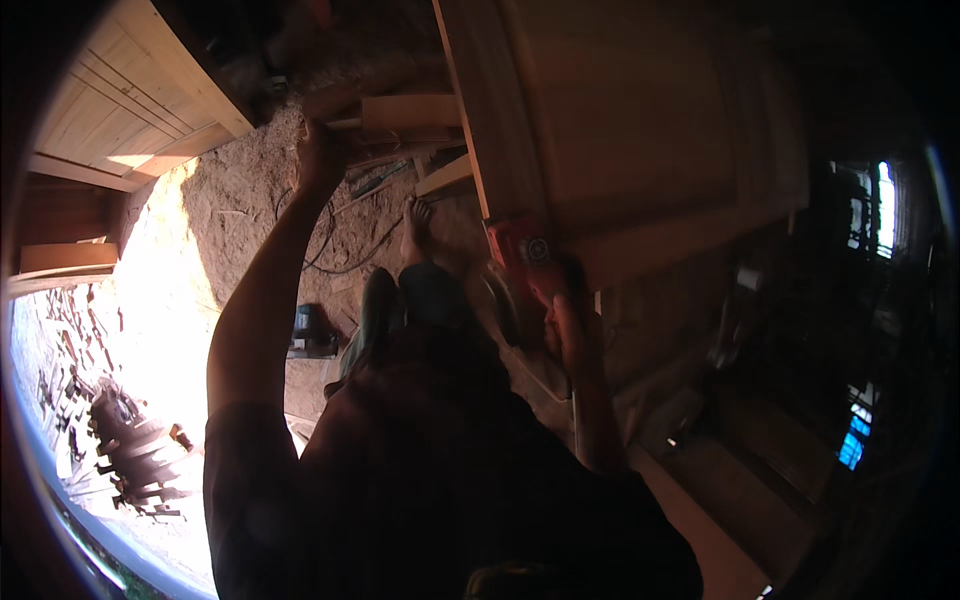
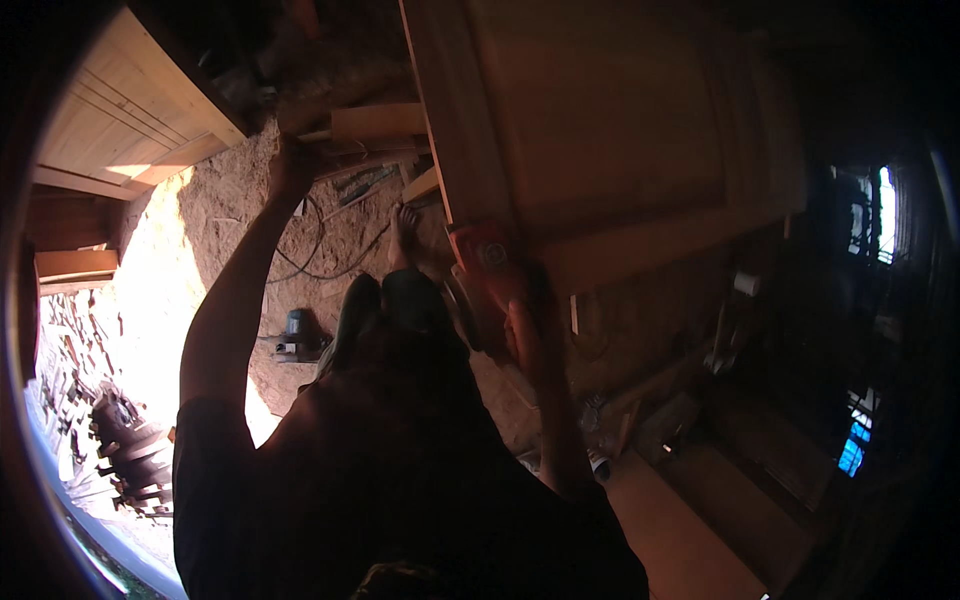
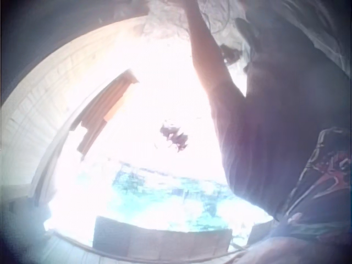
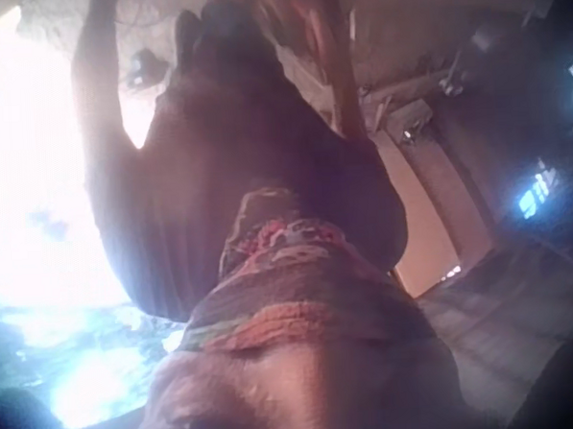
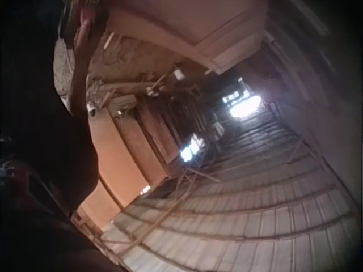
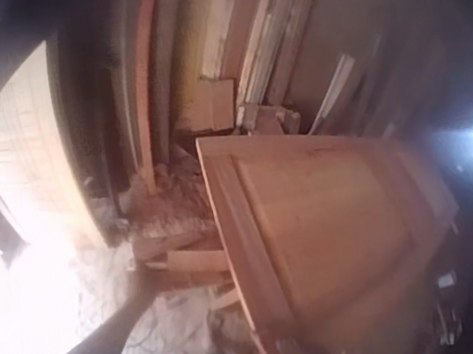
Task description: The person uses a handheld electric sander to smooth the surface of a large wooden panel. They move the sander across the panel in multiple passes, occasionally adjusting their grip and position.
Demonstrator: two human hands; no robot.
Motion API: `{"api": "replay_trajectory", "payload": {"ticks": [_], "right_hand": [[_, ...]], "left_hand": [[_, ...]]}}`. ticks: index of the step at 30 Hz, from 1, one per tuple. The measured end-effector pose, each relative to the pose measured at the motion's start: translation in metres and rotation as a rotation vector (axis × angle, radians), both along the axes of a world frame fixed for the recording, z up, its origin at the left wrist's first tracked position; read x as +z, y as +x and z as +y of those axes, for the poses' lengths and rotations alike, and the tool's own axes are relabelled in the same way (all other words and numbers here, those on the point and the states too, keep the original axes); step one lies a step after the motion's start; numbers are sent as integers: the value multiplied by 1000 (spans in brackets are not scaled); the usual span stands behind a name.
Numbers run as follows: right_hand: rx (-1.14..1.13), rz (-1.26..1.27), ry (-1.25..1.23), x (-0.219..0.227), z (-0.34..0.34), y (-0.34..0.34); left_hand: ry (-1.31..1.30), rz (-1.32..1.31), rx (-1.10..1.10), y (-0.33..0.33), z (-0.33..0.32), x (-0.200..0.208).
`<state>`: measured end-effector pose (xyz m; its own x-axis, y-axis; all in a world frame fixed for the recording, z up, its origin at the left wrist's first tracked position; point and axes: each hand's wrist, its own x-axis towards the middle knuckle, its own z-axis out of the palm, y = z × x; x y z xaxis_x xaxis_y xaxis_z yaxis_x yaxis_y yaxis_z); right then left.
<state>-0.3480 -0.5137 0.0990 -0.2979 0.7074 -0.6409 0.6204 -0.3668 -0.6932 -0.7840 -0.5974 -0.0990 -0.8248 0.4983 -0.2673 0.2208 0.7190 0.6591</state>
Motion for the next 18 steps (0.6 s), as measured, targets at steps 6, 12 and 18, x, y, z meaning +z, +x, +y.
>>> {"api": "replay_trajectory", "payload": {"ticks": [6,12,18], "right_hand": [[59,149,26,-11,39,-58],[129,178,60,-17,81,-114],[128,182,48,-25,132,-193]], "left_hand": [[80,-5,58,-1,-3,-22],[117,32,95,9,-2,-10],[125,3,106,15,-1,-8]]}}
